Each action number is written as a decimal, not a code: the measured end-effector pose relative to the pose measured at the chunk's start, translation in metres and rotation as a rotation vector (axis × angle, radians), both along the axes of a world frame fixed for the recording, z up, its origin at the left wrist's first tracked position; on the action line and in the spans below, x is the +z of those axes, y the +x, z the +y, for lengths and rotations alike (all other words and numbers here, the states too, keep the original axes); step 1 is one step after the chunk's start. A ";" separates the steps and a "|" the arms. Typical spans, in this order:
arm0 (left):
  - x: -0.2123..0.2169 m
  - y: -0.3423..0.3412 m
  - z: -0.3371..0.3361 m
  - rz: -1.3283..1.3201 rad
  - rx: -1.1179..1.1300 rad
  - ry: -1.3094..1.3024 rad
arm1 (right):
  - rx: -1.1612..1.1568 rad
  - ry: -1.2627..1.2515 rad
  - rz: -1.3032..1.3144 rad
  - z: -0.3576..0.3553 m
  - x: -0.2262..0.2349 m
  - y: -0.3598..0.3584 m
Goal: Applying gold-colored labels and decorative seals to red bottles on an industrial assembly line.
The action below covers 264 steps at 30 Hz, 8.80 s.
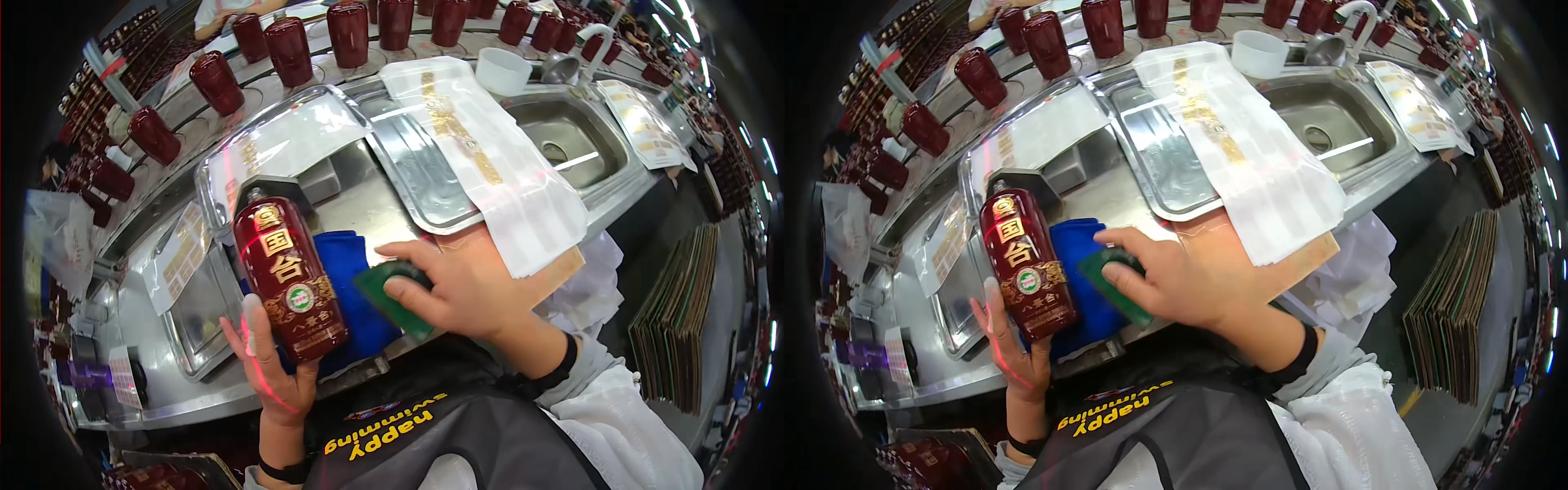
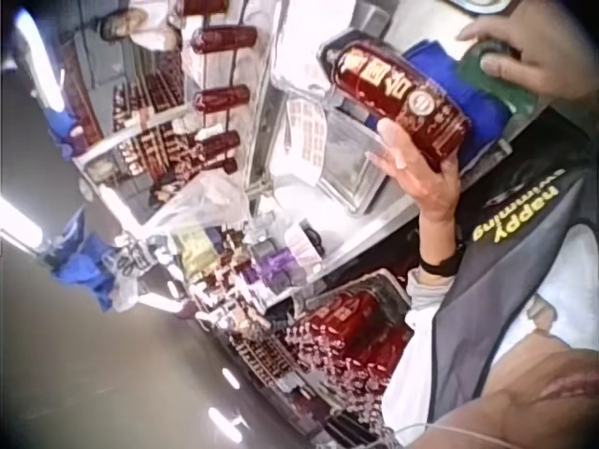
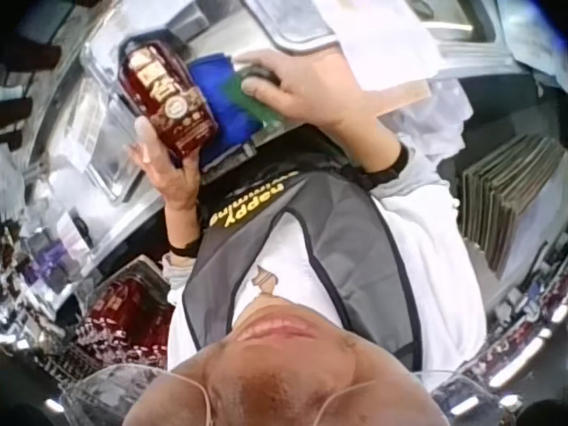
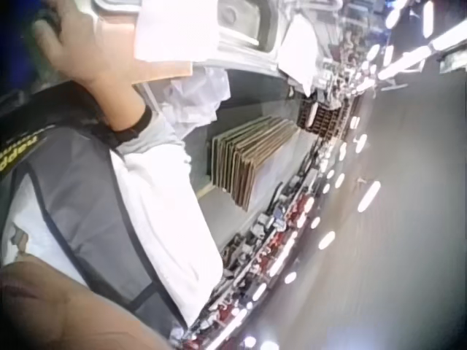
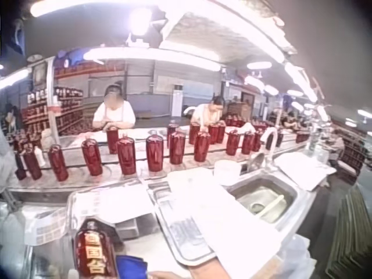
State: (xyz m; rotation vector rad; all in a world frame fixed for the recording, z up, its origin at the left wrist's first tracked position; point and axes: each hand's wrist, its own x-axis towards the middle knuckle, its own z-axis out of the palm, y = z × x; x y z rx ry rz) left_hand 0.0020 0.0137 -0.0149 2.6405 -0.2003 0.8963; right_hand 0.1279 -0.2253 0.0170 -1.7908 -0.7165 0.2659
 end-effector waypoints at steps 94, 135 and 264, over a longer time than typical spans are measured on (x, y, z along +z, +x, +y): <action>-0.027 0.008 -0.005 -0.023 -0.038 -0.640 | -0.861 -0.584 -0.684 -0.275 -0.107 0.099; 0.005 -0.020 -0.099 -0.096 0.040 0.098 | -1.070 0.620 -0.771 -0.324 -0.110 0.057; -0.286 0.413 -0.134 0.487 -0.185 -1.820 | -0.144 0.342 -0.274 -0.087 -0.156 0.489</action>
